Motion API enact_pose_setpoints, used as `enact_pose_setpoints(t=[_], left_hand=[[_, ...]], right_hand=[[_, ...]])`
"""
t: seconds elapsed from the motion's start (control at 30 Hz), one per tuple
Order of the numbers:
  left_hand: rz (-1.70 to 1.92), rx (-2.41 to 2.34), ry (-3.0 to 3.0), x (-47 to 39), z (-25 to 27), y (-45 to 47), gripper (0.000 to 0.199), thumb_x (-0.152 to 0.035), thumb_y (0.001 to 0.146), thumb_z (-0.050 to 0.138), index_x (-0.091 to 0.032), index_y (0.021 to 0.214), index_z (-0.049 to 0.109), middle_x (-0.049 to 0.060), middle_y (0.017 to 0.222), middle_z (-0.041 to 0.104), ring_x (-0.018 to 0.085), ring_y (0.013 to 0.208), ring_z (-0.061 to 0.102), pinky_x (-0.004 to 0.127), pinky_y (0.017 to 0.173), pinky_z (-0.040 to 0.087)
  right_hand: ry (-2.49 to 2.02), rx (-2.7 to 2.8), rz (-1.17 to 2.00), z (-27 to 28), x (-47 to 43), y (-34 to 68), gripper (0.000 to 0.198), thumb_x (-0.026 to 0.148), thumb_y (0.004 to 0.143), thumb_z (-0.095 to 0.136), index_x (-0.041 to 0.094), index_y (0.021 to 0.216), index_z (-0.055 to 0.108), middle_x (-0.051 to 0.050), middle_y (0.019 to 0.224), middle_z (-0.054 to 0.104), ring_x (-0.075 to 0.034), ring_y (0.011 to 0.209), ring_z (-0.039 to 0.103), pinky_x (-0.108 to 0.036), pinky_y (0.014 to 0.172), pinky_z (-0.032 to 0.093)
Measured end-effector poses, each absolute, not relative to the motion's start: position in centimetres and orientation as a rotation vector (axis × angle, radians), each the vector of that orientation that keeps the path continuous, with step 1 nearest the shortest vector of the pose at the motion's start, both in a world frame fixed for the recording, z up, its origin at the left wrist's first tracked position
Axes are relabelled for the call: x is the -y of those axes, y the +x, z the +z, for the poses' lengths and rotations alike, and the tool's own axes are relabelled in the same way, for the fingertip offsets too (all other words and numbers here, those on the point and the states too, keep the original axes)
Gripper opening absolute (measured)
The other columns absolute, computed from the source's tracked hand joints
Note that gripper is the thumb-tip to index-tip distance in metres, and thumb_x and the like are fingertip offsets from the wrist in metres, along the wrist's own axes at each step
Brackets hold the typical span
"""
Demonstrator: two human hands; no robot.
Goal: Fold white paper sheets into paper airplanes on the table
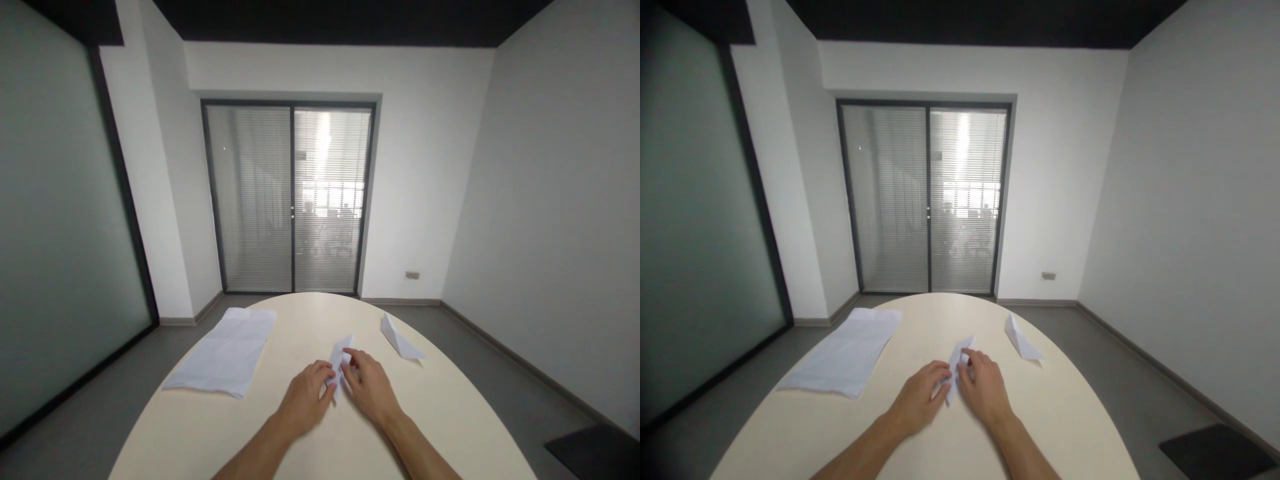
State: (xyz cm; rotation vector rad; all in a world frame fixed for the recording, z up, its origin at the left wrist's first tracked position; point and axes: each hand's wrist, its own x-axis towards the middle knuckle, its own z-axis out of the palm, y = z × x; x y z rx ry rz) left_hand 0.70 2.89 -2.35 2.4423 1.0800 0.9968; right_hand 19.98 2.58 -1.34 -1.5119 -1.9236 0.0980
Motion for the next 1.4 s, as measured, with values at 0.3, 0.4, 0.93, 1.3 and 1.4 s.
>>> enact_pose_setpoints(t=[0.3, 0.4, 0.93, 1.3, 1.4], left_hand=[[0.957, -1.167, 2.423, -3.2, -2.7, 0.7, 0.034, -0.015, 0.093, 0.044, -0.025, 0.115, 0.069, 0.003, 0.120, 0.069, 0.018, 0.111, 0.062, 0.033, 0.103, 0.045], [0.965, -1.223, 2.430, -3.5, -3.1, 0.7, 0.033, -0.016, 0.092, 0.046, -0.023, 0.114, 0.069, 0.005, 0.121, 0.068, 0.019, 0.113, 0.062, 0.034, 0.103, 0.046], [0.981, -1.240, 2.434, -4.2, -4.5, 0.1, 0.029, -0.016, 0.089, 0.048, -0.022, 0.108, 0.069, 0.005, 0.119, 0.069, 0.020, 0.112, 0.062, 0.037, 0.102, 0.048], [1.008, -1.216, 2.416, -4.1, -4.7, -0.4, 0.027, -0.015, 0.089, 0.049, -0.022, 0.106, 0.069, 0.005, 0.117, 0.070, 0.019, 0.111, 0.062, 0.036, 0.101, 0.048], [0.991, -1.225, 2.409, -4.1, -4.6, -0.5, 0.027, -0.015, 0.088, 0.049, -0.023, 0.104, 0.069, 0.004, 0.117, 0.070, 0.019, 0.111, 0.062, 0.036, 0.102, 0.048]], right_hand=[[-1.495, 1.955, 0.301, -1.3, -2.1, 19.6, 0.061, 0.026, 0.081, 0.054, 0.020, 0.140, 0.040, 0.002, 0.079, 0.068, -0.018, 0.074, 0.063, -0.028, 0.075, 0.044], [-1.569, 1.864, 0.303, -1.9, -2.7, 20.1, 0.055, 0.025, 0.084, 0.049, 0.021, 0.139, 0.041, 0.001, 0.082, 0.067, -0.018, 0.075, 0.064, -0.026, 0.069, 0.044], [-2.014, 1.554, 0.041, -1.5, -4.0, 24.6, 0.033, 0.024, 0.093, 0.039, 0.024, 0.121, 0.057, -0.009, 0.112, 0.072, -0.025, 0.094, 0.068, -0.030, 0.070, 0.044], [-2.052, 1.454, 0.020, -1.5, -4.7, 26.7, 0.036, 0.023, 0.092, 0.039, 0.021, 0.122, 0.060, -0.012, 0.105, 0.073, -0.026, 0.091, 0.069, -0.032, 0.075, 0.044], [-2.061, 1.433, 0.026, -1.7, -4.9, 27.0, 0.035, 0.023, 0.092, 0.040, 0.021, 0.121, 0.060, -0.012, 0.105, 0.073, -0.026, 0.090, 0.069, -0.032, 0.075, 0.044]])
